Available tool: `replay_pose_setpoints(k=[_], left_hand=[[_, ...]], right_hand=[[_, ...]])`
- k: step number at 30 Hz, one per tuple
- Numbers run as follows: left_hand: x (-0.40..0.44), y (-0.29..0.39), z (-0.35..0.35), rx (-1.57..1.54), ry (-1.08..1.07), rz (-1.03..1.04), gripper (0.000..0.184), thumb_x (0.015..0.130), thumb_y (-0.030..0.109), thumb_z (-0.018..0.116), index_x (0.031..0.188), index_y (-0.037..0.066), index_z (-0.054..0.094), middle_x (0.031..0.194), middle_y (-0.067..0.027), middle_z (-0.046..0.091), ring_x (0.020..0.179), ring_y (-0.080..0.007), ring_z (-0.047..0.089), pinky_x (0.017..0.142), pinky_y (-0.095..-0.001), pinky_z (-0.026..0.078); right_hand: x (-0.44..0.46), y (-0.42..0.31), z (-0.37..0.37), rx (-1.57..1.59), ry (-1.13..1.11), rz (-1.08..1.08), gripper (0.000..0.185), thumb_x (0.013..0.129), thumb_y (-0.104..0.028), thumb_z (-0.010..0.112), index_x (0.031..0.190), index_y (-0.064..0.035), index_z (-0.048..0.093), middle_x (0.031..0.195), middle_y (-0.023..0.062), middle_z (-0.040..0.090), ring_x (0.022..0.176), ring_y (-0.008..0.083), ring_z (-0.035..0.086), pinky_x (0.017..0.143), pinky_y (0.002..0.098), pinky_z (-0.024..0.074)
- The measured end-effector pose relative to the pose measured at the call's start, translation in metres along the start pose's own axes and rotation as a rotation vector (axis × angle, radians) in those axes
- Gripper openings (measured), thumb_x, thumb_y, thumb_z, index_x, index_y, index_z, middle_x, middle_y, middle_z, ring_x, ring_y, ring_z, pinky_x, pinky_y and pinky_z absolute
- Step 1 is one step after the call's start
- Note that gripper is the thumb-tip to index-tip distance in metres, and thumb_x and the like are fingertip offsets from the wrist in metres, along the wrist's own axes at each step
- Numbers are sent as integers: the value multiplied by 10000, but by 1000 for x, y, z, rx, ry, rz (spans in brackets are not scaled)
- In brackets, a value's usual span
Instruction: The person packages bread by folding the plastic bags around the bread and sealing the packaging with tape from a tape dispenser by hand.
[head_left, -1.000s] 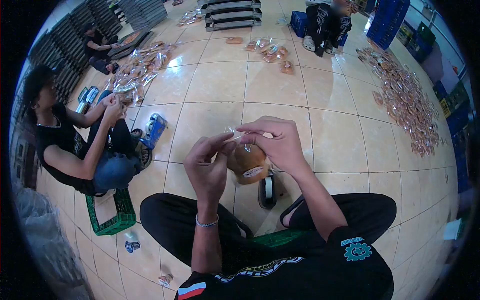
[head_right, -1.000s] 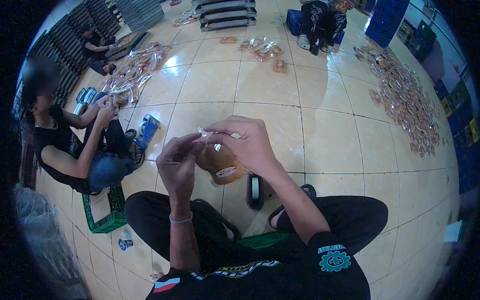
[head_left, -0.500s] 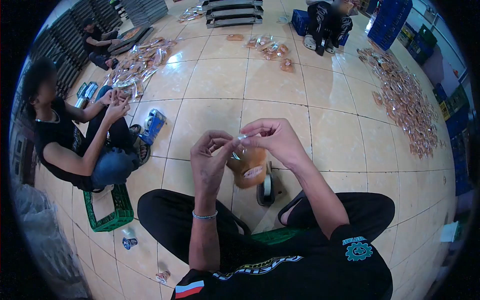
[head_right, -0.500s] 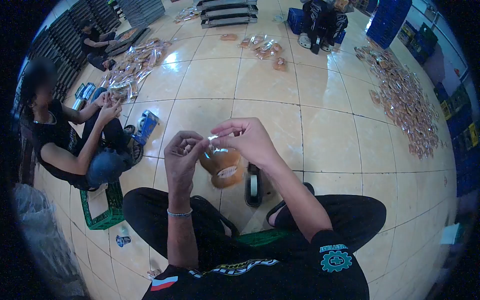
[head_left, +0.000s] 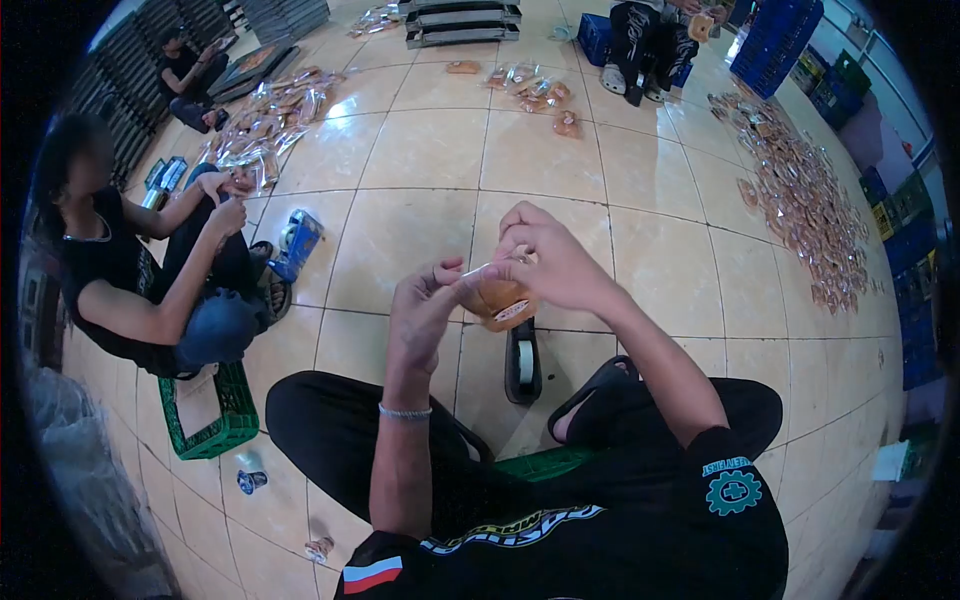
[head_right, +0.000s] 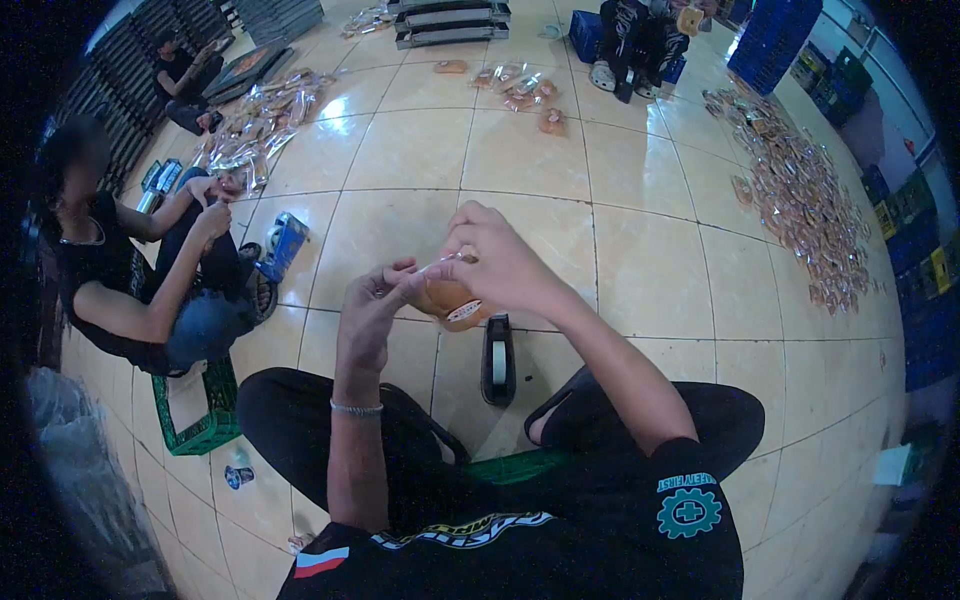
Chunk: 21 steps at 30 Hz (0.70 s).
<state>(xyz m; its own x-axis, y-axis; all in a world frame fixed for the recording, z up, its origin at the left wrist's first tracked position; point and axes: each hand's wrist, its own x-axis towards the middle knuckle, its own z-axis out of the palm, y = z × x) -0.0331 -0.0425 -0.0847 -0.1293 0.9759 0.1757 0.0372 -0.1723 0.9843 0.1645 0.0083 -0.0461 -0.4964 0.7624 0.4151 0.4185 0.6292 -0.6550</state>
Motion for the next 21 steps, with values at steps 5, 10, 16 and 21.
replay_pose_setpoints(k=[5, 10, 16, 21], left_hand=[[5, -8, 7, -609, -20, -584, 125, 889, 129, 748, 916, 21, 689, 1026, -117, 676, 959, -134, 627, 745, -251, 512], [7, -19, 10, -512, 84, -421, 103, 889, 101, 728, 931, 17, 685, 1028, -117, 691, 951, -131, 634, 825, -251, 492], [9, -8, 2, -376, 15, -243, 290, 861, 119, 758, 1098, -9, 648, 1071, -119, 689, 957, -142, 640, 861, -270, 501], [-1, 18, -1, -152, -350, -184, 545, 796, 57, 817, 1269, 19, 548, 1163, -119, 667, 1044, -168, 656, 877, -294, 557]], right_hand=[[1, 3, 8, 871, -151, 921, 276, 886, -270, 750, 825, -15, 663, 884, 19, 632, 746, 125, 566, 741, 263, 451], [-16, 16, 46, 408, 85, 582, 200, 906, -209, 710, 994, -31, 683, 872, 41, 660, 809, 149, 634, 756, 281, 491], [-22, -3, 12, 91, -67, 67, 401, 809, -186, 803, 1175, -78, 679, 1032, 112, 676, 919, 236, 656, 797, 315, 515], [-23, 9, 6, 289, 16, 181, 424, 837, -245, 798, 1183, -36, 667, 1019, 74, 680, 946, 178, 653, 779, 317, 530]])
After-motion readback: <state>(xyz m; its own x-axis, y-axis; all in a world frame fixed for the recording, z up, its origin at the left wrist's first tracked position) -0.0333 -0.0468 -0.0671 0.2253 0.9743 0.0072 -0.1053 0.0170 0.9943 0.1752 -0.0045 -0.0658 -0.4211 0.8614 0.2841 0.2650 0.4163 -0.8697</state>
